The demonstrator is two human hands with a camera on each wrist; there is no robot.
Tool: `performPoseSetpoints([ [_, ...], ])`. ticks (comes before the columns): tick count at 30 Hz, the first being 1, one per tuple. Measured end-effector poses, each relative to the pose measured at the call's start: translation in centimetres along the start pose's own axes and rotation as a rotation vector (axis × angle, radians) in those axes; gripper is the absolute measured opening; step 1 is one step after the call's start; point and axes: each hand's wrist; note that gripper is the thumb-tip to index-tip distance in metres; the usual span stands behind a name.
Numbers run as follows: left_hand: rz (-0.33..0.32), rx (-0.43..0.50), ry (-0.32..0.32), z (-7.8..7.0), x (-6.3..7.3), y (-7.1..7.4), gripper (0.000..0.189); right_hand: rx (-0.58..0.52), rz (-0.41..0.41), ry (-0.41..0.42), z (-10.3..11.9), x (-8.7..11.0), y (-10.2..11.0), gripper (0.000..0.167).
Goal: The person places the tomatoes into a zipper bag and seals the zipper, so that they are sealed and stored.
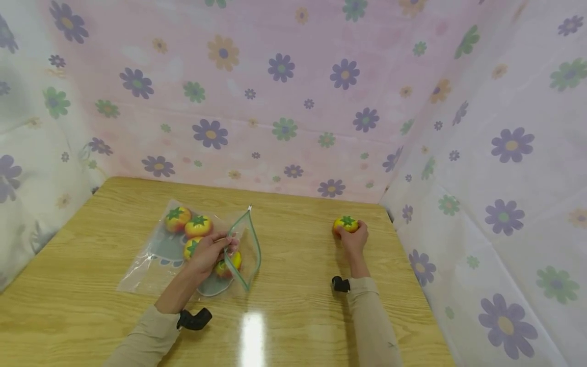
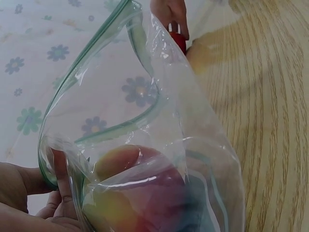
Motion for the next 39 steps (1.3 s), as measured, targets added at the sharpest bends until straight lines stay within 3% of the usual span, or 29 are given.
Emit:
performPoseSetpoints([
  [9, -0.008, 0.001, 0.005, -0.11, -0.02, 0.07, 0.028, 0.126, 0.134, 0.027, 0.59, -0.37, 0.36, 0.068],
  [18, -0.005, -0.004, 0.013, -0.14, -0.05, -0.01, 0.028, 0.166, 0.131, 0.027, 0.4, -0.5, 0.6, 0.066],
  [31, 0.008, 0.001, 0.01, 0.14, -0.07, -0.03, 0.029, 0.118, 0.137, -0.031, 0.46, -0.34, 0.9, 0.07],
  [39, 0.016, 0.016, 0.009, 0.11, -0.02, -0.04, 0.029, 0.141, 0.102, 0.017, 0.44, -0.18, 0.66, 0.066],
])
Point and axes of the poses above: each hand's wrist, its own x-axis away from the middle knuckle, its own y-axis out of the back of the hand, z = x × y, and after that the axes turned 3 degrees about z, right-handed
